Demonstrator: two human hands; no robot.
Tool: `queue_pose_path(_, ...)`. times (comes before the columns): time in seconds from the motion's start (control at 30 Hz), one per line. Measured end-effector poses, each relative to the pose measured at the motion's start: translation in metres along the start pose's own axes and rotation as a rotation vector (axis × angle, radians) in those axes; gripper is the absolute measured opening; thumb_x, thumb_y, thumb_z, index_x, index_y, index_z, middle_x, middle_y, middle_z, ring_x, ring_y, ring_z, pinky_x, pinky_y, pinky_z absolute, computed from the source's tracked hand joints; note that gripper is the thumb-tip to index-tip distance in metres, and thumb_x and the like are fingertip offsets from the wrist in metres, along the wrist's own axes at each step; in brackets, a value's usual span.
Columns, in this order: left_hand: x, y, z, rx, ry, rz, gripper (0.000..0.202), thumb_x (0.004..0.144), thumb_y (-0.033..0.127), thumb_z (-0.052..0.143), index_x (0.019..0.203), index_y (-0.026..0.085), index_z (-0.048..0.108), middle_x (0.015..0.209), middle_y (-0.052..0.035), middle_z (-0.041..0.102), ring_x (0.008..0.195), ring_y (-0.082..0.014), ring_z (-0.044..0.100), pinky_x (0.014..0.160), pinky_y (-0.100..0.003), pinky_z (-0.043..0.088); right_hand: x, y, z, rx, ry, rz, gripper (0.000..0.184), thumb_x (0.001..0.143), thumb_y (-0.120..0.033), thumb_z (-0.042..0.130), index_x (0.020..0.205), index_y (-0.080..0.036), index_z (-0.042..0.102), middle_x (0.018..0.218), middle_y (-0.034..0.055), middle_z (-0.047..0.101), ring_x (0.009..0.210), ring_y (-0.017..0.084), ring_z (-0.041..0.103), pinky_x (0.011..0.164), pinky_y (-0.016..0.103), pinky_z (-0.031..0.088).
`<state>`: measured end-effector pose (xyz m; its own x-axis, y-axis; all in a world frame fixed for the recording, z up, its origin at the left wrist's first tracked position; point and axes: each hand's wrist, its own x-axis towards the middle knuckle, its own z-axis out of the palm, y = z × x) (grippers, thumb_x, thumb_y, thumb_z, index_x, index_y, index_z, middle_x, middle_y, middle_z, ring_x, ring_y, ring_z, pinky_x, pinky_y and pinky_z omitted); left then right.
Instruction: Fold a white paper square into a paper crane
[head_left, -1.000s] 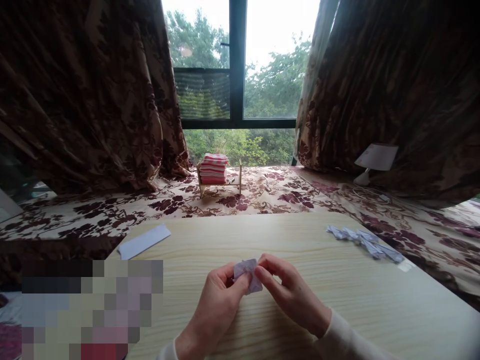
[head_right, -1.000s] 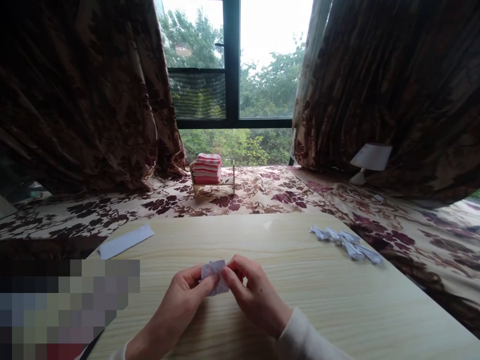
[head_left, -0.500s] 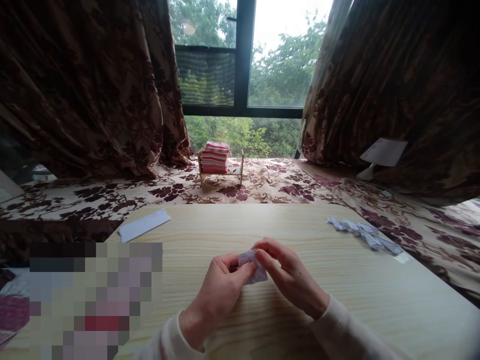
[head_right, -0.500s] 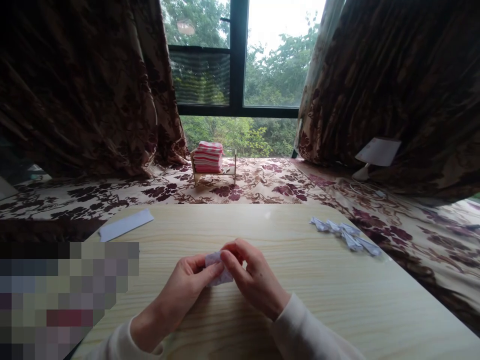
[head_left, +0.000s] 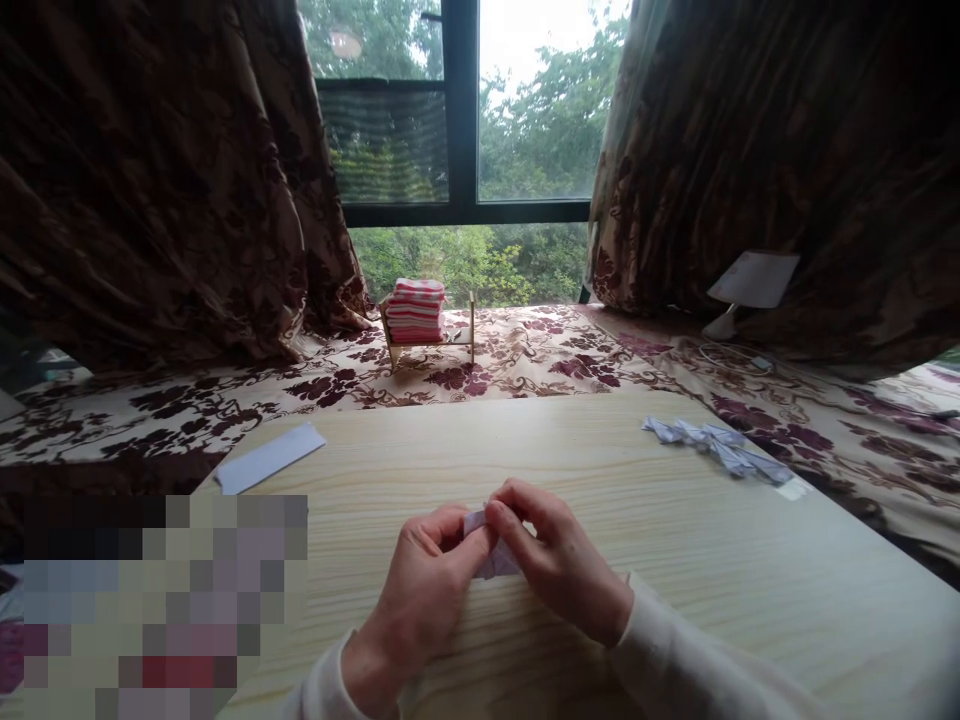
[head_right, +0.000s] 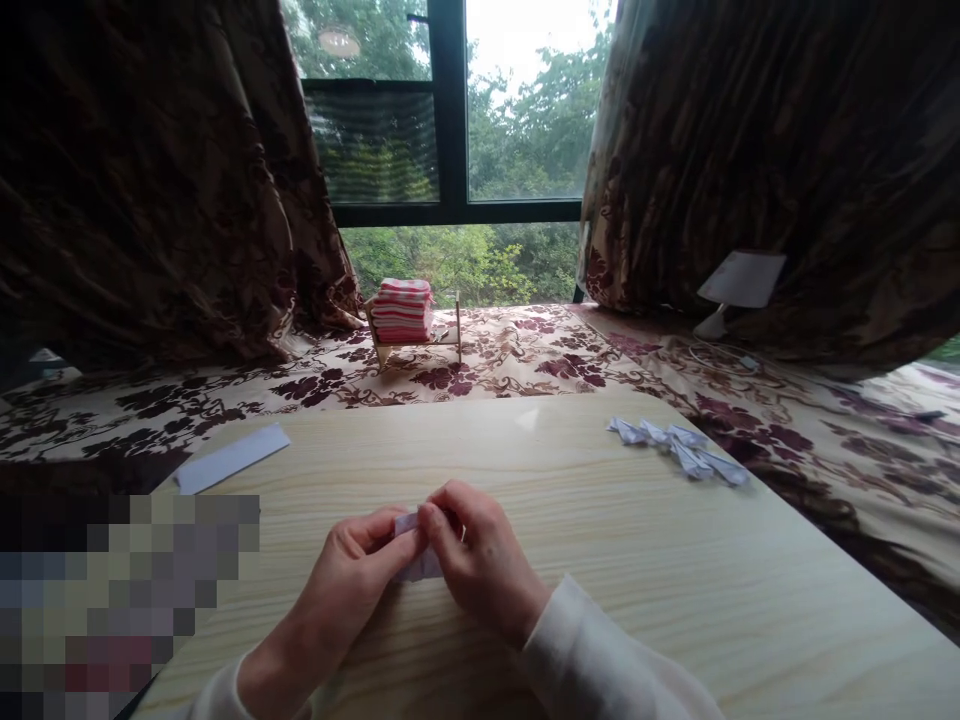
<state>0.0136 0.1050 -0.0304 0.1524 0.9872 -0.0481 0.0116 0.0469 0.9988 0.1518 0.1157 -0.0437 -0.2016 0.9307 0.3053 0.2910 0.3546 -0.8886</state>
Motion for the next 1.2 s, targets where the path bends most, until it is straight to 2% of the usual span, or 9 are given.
queue_pose_path(0.1, 0.000, 0.001, 0.000, -0.078, 0.040, -0.041, 0.021, 0.069, 0.031, 0.069, 0.060, 0.012, 0.069, 0.064, -0.0021, 0.061, 0.066, -0.0146, 0.052, 0.061, -0.024, 0.040, 0.003, 0.002, -0.002, 0.068, 0.031, 0.080, 0.041, 0.092, -0.047, 0.040, 0.061, -0.020, 0.040, 0.058, -0.0037, 0.039, 0.056, 0.011, 0.038, 0.051, 0.024, 0.033)
queue_pose_path(0.17, 0.000, 0.002, -0.001, -0.138, 0.062, -0.081, 0.020, 0.070, 0.033, 0.070, 0.069, 0.013, 0.072, 0.065, -0.0026, 0.065, 0.070, -0.0165, 0.055, 0.067, -0.025, 0.041, 0.005, 0.001, -0.006, 0.081, 0.029, 0.095, 0.044, 0.094, -0.051, 0.035, 0.064, -0.020, 0.045, 0.061, -0.0026, 0.042, 0.059, 0.012, 0.041, 0.055, 0.024, 0.035)
queue_pose_path(0.3, 0.002, 0.001, -0.004, -0.198, 0.059, -0.099, 0.023, 0.070, 0.035, 0.071, 0.075, 0.013, 0.073, 0.068, -0.0038, 0.067, 0.076, -0.0192, 0.057, 0.074, -0.028, 0.042, 0.005, -0.001, -0.009, 0.070, -0.030, 0.068, 0.038, 0.091, -0.048, 0.046, 0.068, -0.018, 0.051, 0.063, -0.0012, 0.049, 0.061, 0.013, 0.044, 0.057, 0.025, 0.037)
queue_pose_path(0.4, 0.002, 0.001, -0.006, -0.156, 0.022, -0.080, 0.025, 0.073, 0.038, 0.068, 0.070, 0.013, 0.070, 0.064, -0.0025, 0.062, 0.070, -0.0166, 0.052, 0.069, -0.027, 0.040, 0.004, 0.001, -0.007, 0.089, -0.014, 0.051, 0.034, 0.089, -0.045, 0.050, 0.069, -0.018, 0.052, 0.063, -0.0009, 0.050, 0.060, 0.013, 0.044, 0.056, 0.025, 0.038)
queue_pose_path(0.53, 0.000, 0.001, -0.007, -0.008, -0.011, -0.077, 0.032, 0.074, 0.040, 0.065, 0.057, 0.014, 0.060, 0.056, 0.0015, 0.049, 0.059, -0.0115, 0.039, 0.057, -0.025, 0.030, 0.005, 0.006, -0.008, 0.105, 0.045, 0.069, 0.034, 0.089, -0.046, 0.051, 0.070, -0.018, 0.053, 0.063, -0.0007, 0.051, 0.060, 0.012, 0.043, 0.055, 0.025, 0.037)
queue_pose_path(0.67, -0.002, 0.003, -0.005, -0.001, -0.048, -0.094, 0.026, 0.075, 0.036, 0.064, 0.063, 0.013, 0.065, 0.055, 0.0026, 0.046, 0.057, -0.0105, 0.035, 0.054, -0.025, 0.026, 0.005, 0.007, -0.010, 0.155, 0.001, 0.080, 0.036, 0.090, -0.046, 0.049, 0.069, -0.018, 0.052, 0.063, -0.0009, 0.050, 0.061, 0.012, 0.043, 0.055, 0.024, 0.037)
queue_pose_path(0.9, -0.003, 0.003, -0.002, -0.034, -0.163, -0.053, 0.023, 0.077, 0.033, 0.064, 0.077, 0.012, 0.074, 0.064, -0.0009, 0.060, 0.063, -0.0128, 0.045, 0.060, -0.024, 0.034, 0.003, 0.002, -0.009, 0.203, -0.017, 0.109, 0.037, 0.086, -0.046, 0.056, 0.064, -0.017, 0.050, 0.061, -0.0023, 0.046, 0.059, 0.011, 0.041, 0.052, 0.023, 0.034)
queue_pose_path(1.07, -0.002, 0.002, -0.001, -0.111, -0.125, -0.071, 0.024, 0.075, 0.033, 0.067, 0.082, 0.012, 0.075, 0.071, -0.0045, 0.069, 0.074, -0.0186, 0.057, 0.069, -0.027, 0.042, 0.003, -0.001, -0.009, 0.297, -0.082, 0.177, 0.039, 0.082, -0.051, 0.060, 0.066, -0.016, 0.055, 0.061, -0.0011, 0.050, 0.059, 0.011, 0.045, 0.053, 0.024, 0.037)
queue_pose_path(1.2, -0.002, 0.003, 0.000, -0.158, -0.117, -0.065, 0.024, 0.073, 0.033, 0.066, 0.078, 0.012, 0.075, 0.070, -0.0045, 0.068, 0.075, -0.0198, 0.059, 0.073, -0.028, 0.045, 0.003, -0.003, -0.010, 0.357, -0.122, 0.252, 0.039, 0.078, -0.053, 0.063, 0.068, -0.015, 0.057, 0.062, -0.0011, 0.054, 0.059, 0.011, 0.047, 0.054, 0.023, 0.038)
